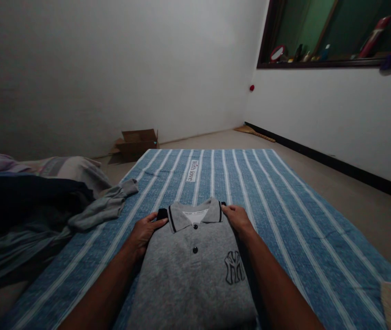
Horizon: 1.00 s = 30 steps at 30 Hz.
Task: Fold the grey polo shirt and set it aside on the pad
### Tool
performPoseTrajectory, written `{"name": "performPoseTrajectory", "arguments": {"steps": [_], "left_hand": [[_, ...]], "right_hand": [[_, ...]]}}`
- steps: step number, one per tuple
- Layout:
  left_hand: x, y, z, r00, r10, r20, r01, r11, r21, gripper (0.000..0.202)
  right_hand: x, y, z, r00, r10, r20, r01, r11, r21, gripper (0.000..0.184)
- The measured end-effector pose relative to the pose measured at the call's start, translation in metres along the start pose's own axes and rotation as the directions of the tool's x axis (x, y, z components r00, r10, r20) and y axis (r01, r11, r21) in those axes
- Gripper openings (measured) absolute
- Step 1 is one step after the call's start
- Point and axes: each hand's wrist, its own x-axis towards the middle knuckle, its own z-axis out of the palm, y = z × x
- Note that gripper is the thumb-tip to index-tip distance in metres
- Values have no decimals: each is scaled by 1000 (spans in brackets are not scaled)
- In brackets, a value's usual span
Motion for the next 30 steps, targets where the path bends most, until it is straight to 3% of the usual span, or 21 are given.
{"name": "performPoseTrajectory", "arguments": {"steps": [7, 10, 13, 15, 18, 21, 24, 27, 30], "left_hand": [[-9, 7, 1, 991, -50, 124, 46, 998, 34, 18], [-18, 9, -3, 991, -67, 117, 59, 996, 74, 17], [-31, 8, -11, 997, 60, 42, -70, 957, 283, 25], [-40, 3, -17, 985, 172, 12, -158, 872, 462, 29], [-50, -4, -23, 977, 211, -10, -165, 792, 588, 30], [-64, -8, -25, 984, 175, -32, -121, 788, 603, 33], [-82, -10, -25, 999, 48, 21, -52, 847, 529, 30], [-98, -17, -28, 992, -110, 61, 76, 908, 411, 30], [-108, -29, -34, 990, -133, 47, 106, 923, 370, 29]], "right_hand": [[-18, -5, 0, 997, 17, 79, -26, 993, 116, 39], [-31, -7, -4, 995, 23, 93, -32, 995, 90, 39], [-49, -5, -11, 996, 15, 86, -18, 999, 32, 38], [-63, -2, -15, 999, -17, 50, 19, 999, -28, 36], [-80, 4, -19, 990, -141, -10, 137, 973, -187, 33], [-96, 8, -20, 976, -217, -18, 200, 928, -314, 32], [-112, 13, -21, 983, -186, -11, 170, 918, -358, 31], [-128, 19, -25, 994, -111, 23, 112, 941, -319, 28], [-141, 26, -30, 998, -40, 54, 50, 979, -198, 26]]}}
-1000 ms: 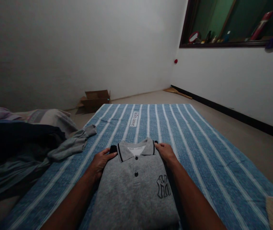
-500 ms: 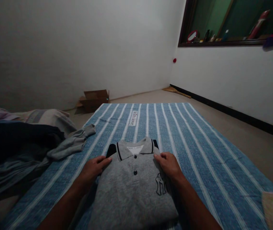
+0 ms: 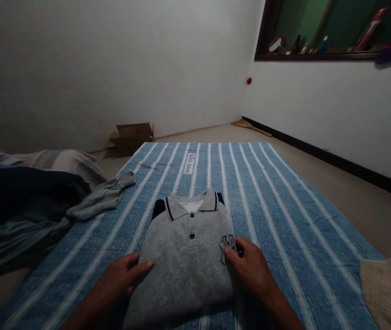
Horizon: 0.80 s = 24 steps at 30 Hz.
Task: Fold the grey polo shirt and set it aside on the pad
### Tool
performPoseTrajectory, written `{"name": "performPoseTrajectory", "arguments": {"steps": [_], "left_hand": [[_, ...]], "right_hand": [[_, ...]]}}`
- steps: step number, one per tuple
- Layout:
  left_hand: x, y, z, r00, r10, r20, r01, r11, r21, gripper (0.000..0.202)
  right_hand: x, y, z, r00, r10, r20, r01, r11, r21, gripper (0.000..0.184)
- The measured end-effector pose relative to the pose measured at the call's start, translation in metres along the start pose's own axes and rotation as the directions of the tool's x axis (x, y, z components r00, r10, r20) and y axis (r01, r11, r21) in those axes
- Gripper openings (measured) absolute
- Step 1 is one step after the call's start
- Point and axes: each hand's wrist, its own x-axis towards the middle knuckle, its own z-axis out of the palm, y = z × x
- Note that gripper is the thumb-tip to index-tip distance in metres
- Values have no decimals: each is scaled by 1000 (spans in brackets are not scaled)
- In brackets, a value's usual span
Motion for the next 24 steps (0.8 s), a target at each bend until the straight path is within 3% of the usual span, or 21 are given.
{"name": "performPoseTrajectory", "arguments": {"steps": [4, 9, 15, 20, 24], "left_hand": [[-13, -11, 0, 999, 38, -4, -38, 998, 45, 27], [-25, -10, 3, 999, 21, 48, -17, 997, -77, 29], [-25, -11, 11, 995, -46, 92, 68, 967, -245, 39], [-25, -11, 11, 997, -48, 68, 65, 959, -277, 37], [-26, -10, 11, 992, -51, 115, 89, 932, -350, 41]], "right_hand": [[-13, 6, -4, 994, 65, 89, -81, 980, 183, 33], [-19, 0, -5, 981, 79, 176, -133, 938, 320, 38], [-16, -1, -5, 983, 94, 157, -152, 895, 419, 31], [-15, 7, -3, 977, 146, 158, -205, 853, 480, 28], [-15, 6, 1, 977, 141, 158, -204, 832, 516, 26]]}}
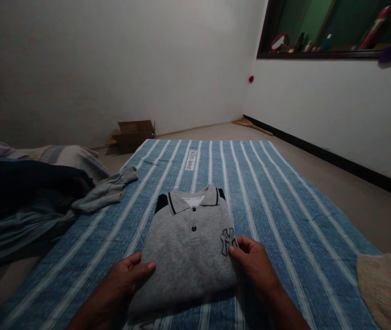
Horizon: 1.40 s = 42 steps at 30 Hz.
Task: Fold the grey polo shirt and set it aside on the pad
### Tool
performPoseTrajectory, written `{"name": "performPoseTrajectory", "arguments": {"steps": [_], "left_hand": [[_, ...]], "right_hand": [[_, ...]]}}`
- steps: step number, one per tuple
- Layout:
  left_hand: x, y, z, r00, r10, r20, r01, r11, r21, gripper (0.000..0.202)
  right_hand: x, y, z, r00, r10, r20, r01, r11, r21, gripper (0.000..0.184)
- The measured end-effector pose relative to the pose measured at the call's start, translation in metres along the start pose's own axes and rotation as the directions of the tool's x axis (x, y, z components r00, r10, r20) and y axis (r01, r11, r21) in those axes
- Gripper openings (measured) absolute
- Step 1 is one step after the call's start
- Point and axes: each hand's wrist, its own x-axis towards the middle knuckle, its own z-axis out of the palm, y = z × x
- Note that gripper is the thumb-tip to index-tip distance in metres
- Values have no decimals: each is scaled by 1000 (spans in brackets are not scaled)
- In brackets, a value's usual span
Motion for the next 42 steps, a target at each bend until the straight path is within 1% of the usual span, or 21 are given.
{"name": "performPoseTrajectory", "arguments": {"steps": [4, 6, 8, 11, 15, 17, 22, 25, 28, 30, 33, 38, 42], "left_hand": [[2, -1, 1, 999, -33, 19, 33, 999, -40, 41], [4, -2, 2, 999, -48, 18, 49, 998, -33, 39], [5, -1, 2, 998, -48, 29, 49, 999, -19, 38], [4, 2, 3, 996, -58, 64, 58, 998, 6, 36], [1, 7, 5, 989, -108, 97, 105, 994, 37, 38], [0, 10, 7, 987, -120, 106, 116, 992, 47, 40], [2, 11, 6, 983, -106, 148, 102, 994, 40, 38], [3, 10, 3, 980, -116, 164, 109, 993, 53, 38], [1, 9, 2, 980, -98, 176, 85, 993, 76, 39], [-1, 8, 2, 983, -76, 169, 62, 995, 84, 39], [-3, 6, 0, 982, -83, 172, 64, 991, 115, 39], [-5, 3, -3, 983, -64, 173, 35, 986, 164, 39], [-7, 0, -4, 987, -45, 151, 18, 984, 178, 41]], "right_hand": [[2, 0, 6, 999, 48, -9, -46, 990, 131, 40], [3, 0, 8, 997, 71, 10, -71, 985, 158, 39], [6, 2, 7, 995, 83, 49, -89, 986, 141, 35], [10, 5, 5, 992, 87, 87, -92, 994, 61, 34], [13, 8, 4, 994, 84, 74, -83, 996, -14, 39], [13, 8, 5, 994, 82, 75, -83, 997, 4, 41], [8, 9, 5, 992, 64, 109, -77, 989, 126, 38], [5, 9, 5, 992, 52, 119, -68, 988, 140, 39], [1, 7, 5, 990, 44, 138, -58, 993, 101, 41], [-2, 5, 4, 990, 31, 139, -35, 999, 31, 42], [-6, 3, 3, 992, 6, 128, 3, 998, -70, 43], [-10, 7, 1, 992, -29, 125, 35, 998, -44, 44], [-10, 11, -1, 992, -53, 115, 69, 988, -141, 42]]}}
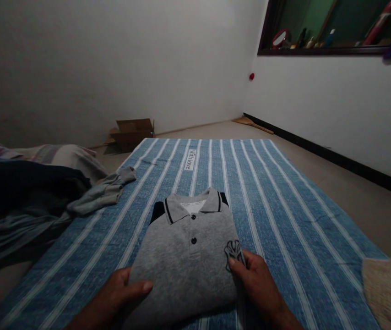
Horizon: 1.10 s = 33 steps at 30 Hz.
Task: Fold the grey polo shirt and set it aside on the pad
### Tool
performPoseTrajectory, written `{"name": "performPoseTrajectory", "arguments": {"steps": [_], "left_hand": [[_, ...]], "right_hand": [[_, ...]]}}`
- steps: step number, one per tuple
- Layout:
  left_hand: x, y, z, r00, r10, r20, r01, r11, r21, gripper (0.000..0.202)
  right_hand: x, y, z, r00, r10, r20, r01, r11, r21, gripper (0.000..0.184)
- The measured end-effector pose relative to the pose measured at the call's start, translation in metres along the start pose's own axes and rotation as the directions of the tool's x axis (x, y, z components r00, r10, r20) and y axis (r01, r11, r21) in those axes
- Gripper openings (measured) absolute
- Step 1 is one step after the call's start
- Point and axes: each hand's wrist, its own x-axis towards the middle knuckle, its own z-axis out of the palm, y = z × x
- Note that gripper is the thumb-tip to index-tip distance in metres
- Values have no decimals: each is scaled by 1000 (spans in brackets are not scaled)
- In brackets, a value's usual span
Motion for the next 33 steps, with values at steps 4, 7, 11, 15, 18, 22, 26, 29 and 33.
{"name": "performPoseTrajectory", "arguments": {"steps": [4, 7, 11, 15, 18, 22, 26, 29, 33], "left_hand": [[2, -3, 1, 1000, -12, -3, 12, 999, 30, 42], [4, -4, 1, 1000, -18, -21, 19, 996, 82, 43], [7, -6, 0, 999, 21, -34, -15, 986, 169, 46], [11, -7, -3, 997, 56, -46, -41, 959, 280, 48], [12, -5, -10, 993, 83, -83, -41, 905, 423, 47], [7, 8, -10, 896, 317, -311, -56, 774, 631, 63], [16, 21, 21, 624, 781, 1, -326, 260, 909, 46], [41, 18, 52, 533, 792, 299, -357, -110, 928, 42], [76, -1, 67, 655, 704, 275, -196, -193, 961, 53]], "right_hand": [[0, -3, -1, 1000, 7, -27, -11, 990, -138, 40], [1, -5, -2, 998, 19, -53, -30, 976, -217, 40], [4, -3, -2, 998, 13, -64, -29, 966, -258, 41], [8, 3, -4, 1000, -9, -13, 5, 968, -250, 44], [7, 4, -6, 1000, -15, -10, 12, 956, -293, 43], [0, -3, -5, 979, -84, -187, -24, 860, -510, 43], [2, -22, 10, 783, -560, -270, 139, 581, -802, 44], [23, -29, 30, 630, -776, -42, 350, 332, -876, 39], [57, -8, 47, 675, -734, 72, 324, 208, -923, 42]]}}
